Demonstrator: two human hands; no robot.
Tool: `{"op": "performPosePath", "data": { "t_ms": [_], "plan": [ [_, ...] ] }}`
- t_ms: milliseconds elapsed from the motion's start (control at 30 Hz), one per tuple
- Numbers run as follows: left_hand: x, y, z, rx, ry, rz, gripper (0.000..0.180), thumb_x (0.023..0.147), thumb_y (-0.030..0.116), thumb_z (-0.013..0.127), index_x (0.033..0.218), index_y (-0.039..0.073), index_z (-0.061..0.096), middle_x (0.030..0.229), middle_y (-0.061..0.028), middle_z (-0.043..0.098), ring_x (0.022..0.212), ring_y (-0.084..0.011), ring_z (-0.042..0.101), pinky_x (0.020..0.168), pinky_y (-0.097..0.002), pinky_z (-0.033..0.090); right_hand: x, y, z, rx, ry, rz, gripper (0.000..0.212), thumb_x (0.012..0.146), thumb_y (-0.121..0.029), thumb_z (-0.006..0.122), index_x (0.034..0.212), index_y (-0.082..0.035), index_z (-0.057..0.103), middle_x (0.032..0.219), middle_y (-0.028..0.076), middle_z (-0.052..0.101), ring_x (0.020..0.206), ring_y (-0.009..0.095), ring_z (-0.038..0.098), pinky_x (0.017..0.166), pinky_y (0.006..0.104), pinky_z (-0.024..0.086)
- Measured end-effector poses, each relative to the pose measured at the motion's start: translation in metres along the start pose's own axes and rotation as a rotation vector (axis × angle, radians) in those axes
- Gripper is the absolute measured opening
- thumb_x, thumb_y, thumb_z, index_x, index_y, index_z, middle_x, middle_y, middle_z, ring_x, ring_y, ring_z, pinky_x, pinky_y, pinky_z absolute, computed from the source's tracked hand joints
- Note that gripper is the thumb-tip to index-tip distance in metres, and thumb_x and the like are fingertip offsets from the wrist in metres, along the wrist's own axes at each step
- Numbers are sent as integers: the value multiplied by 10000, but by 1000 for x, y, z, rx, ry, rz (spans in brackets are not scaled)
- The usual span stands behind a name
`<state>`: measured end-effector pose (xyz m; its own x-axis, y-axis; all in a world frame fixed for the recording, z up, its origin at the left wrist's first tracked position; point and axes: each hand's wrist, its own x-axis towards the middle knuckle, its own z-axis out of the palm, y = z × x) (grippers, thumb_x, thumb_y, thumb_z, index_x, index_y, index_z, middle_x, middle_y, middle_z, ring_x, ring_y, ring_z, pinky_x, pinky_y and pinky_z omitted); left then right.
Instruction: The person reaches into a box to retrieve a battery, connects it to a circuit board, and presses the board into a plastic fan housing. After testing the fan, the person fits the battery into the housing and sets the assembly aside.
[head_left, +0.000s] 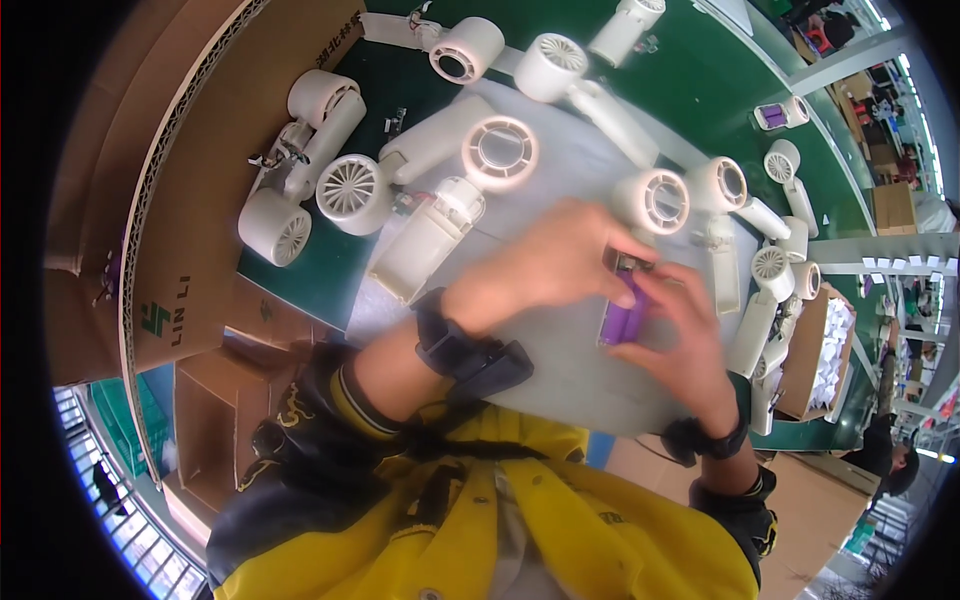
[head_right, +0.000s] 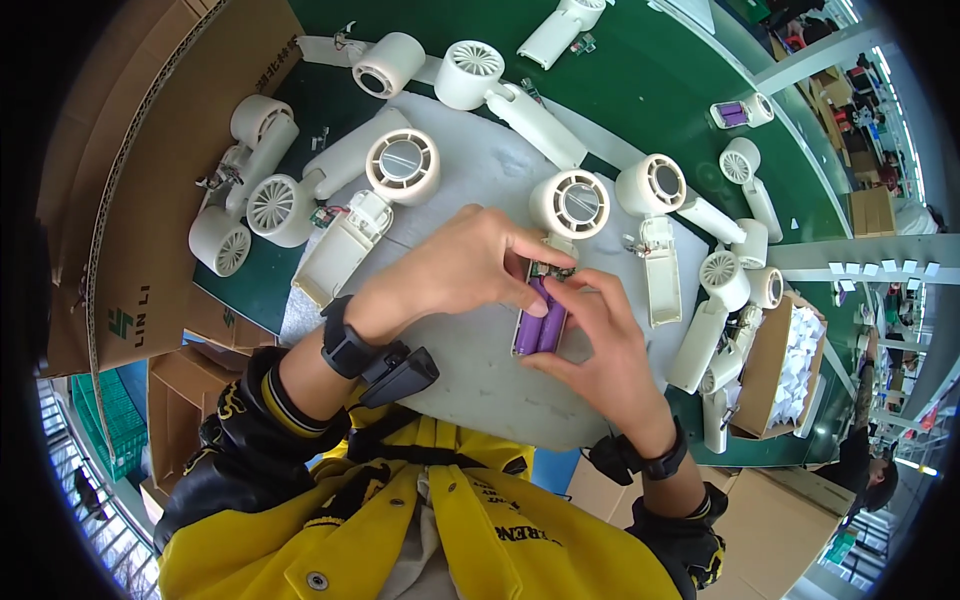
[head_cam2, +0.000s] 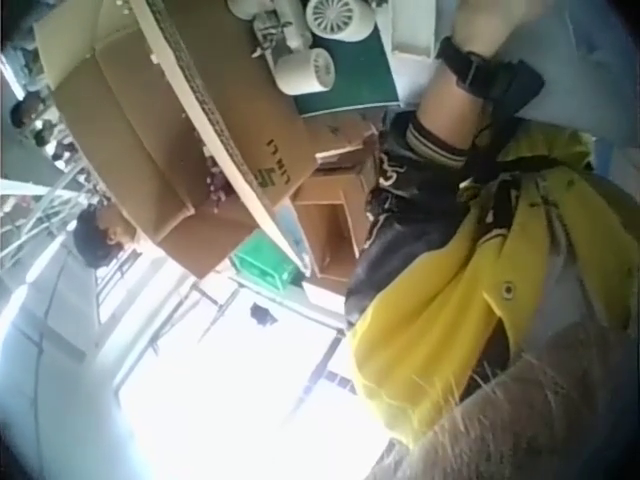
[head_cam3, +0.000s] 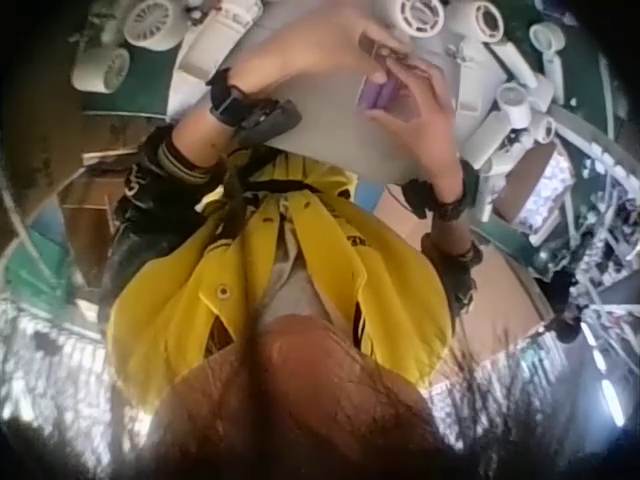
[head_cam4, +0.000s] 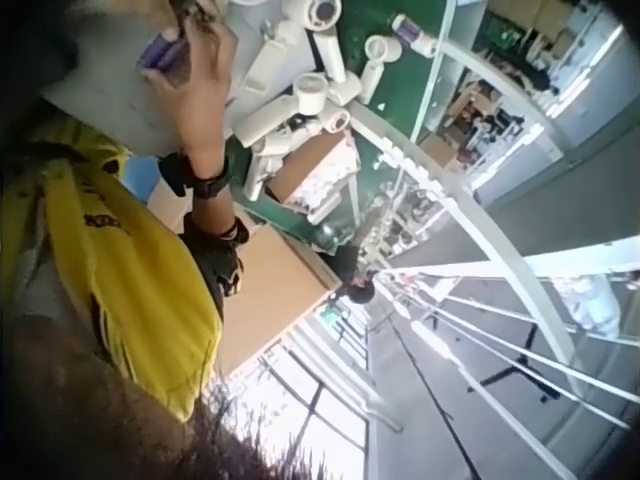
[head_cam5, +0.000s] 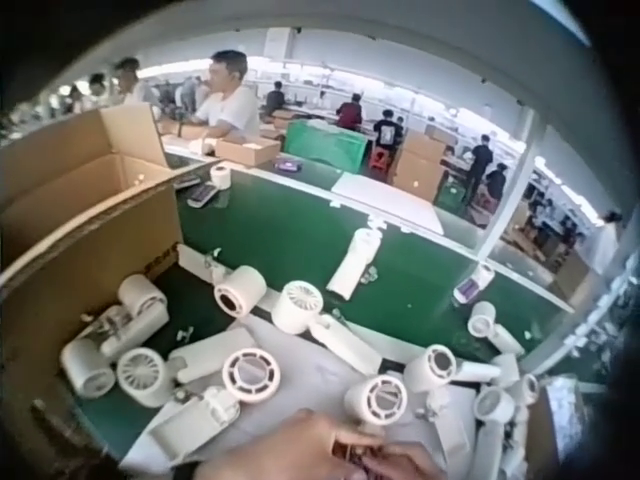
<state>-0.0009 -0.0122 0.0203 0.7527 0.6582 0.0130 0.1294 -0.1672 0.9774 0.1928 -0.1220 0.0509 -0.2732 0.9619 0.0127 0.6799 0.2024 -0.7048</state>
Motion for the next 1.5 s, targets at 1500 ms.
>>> {"op": "performPosePath", "data": {
  "t_ms": [1500],
  "plan": [
    [18,-21,35,-121,274,115,254,872,126,695,1121,79,703,954,-148,711,709,-213,685,694,-365,560,265,79,-108,-135,-45,820,804,821,-413,759,1358,81,421,1090,232,657,863,285,707,614,401,603]
  ]
}}
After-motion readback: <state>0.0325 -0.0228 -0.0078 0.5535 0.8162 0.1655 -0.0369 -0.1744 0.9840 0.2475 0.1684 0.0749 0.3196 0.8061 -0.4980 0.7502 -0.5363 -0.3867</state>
